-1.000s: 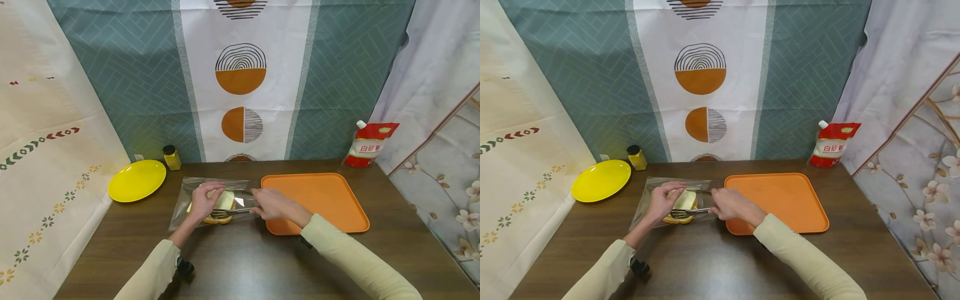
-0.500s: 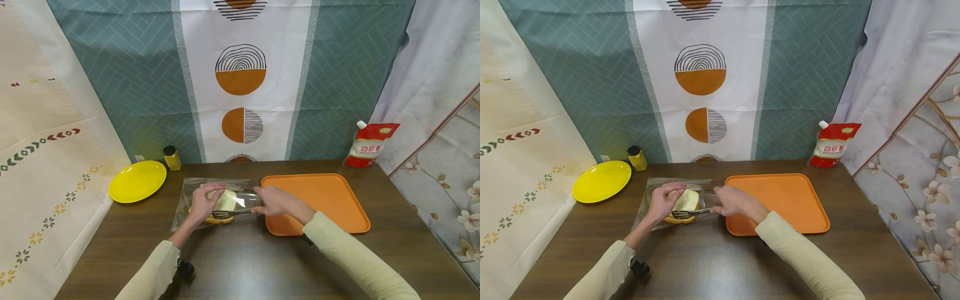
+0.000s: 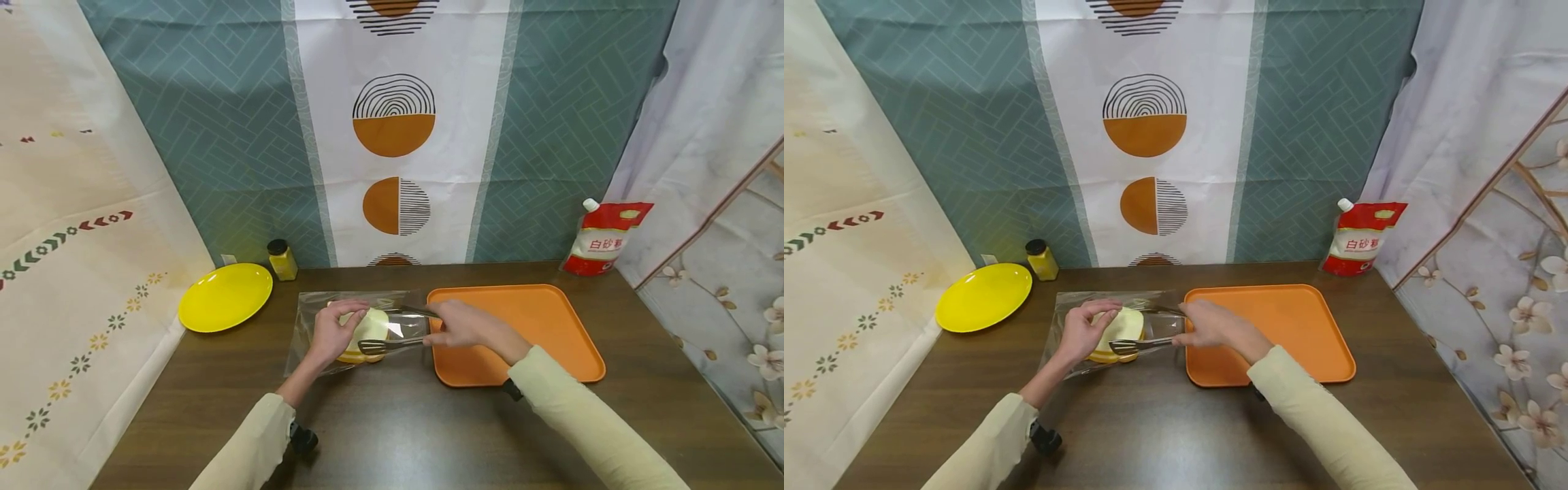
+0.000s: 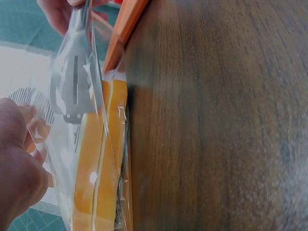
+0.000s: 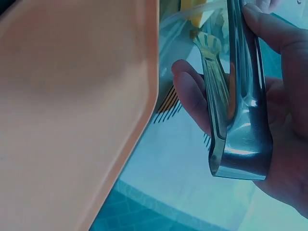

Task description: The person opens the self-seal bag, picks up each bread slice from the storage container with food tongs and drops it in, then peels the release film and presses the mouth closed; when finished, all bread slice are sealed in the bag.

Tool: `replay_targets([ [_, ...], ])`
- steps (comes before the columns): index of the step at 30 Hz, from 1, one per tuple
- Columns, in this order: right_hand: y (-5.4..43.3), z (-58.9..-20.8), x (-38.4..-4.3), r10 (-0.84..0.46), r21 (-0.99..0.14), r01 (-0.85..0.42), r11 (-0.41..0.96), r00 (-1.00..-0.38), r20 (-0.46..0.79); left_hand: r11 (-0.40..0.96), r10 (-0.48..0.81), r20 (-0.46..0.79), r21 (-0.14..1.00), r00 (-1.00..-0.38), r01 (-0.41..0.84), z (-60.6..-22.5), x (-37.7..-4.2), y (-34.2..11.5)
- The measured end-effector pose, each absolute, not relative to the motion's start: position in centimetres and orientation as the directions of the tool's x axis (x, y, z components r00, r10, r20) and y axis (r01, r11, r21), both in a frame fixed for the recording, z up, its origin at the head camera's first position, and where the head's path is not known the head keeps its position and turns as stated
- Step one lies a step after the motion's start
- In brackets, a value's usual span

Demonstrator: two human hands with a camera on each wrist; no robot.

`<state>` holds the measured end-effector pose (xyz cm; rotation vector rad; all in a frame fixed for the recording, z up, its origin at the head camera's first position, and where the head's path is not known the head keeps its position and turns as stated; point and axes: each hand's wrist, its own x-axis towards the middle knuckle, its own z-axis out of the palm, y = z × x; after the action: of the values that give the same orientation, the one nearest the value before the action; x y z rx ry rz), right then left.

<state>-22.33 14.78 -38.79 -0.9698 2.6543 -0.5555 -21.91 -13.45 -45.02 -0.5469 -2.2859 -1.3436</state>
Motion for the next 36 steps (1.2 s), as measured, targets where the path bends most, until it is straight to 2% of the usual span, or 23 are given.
replay_targets([
  [7, 17.0, -38.4, -22.0, -0.682, -0.471, -0.582, 0.663, -0.729, -0.061, 0.461, 0.109, 0.533, 0.721, -0.839, 0.518, -45.1, -21.9, -13.4],
  [15, 20.8, -38.4, -20.6, -0.599, -0.499, -0.491, 0.715, -0.797, -0.074, 0.458, 0.108, 0.527, 0.726, -0.843, 0.512, -45.1, -22.0, -13.3],
  [20, 23.7, -38.4, -19.2, -0.558, -0.481, -0.482, 0.732, -0.829, -0.019, 0.458, 0.112, 0.52, 0.729, -0.847, 0.508, -45.2, -22.1, -13.5],
  [27, 27.4, -38.4, -16.5, -0.428, -0.5, -0.412, 0.762, -0.899, 0.089, 0.449, 0.107, 0.538, 0.724, -0.836, 0.524, -45.3, -22.1, -13.8],
  [32, 29.8, -39.0, -14.5, -0.309, -0.446, -0.371, 0.815, -0.928, 0.206, 0.455, 0.106, 0.551, 0.713, -0.828, 0.533, -45.4, -22.0, -13.8],
  [36, 31.8, -39.4, -13.1, -0.197, -0.439, -0.28, 0.854, -0.954, 0.226, 0.458, 0.104, 0.55, 0.713, -0.828, 0.531, -45.3, -22.0, -13.8],
])
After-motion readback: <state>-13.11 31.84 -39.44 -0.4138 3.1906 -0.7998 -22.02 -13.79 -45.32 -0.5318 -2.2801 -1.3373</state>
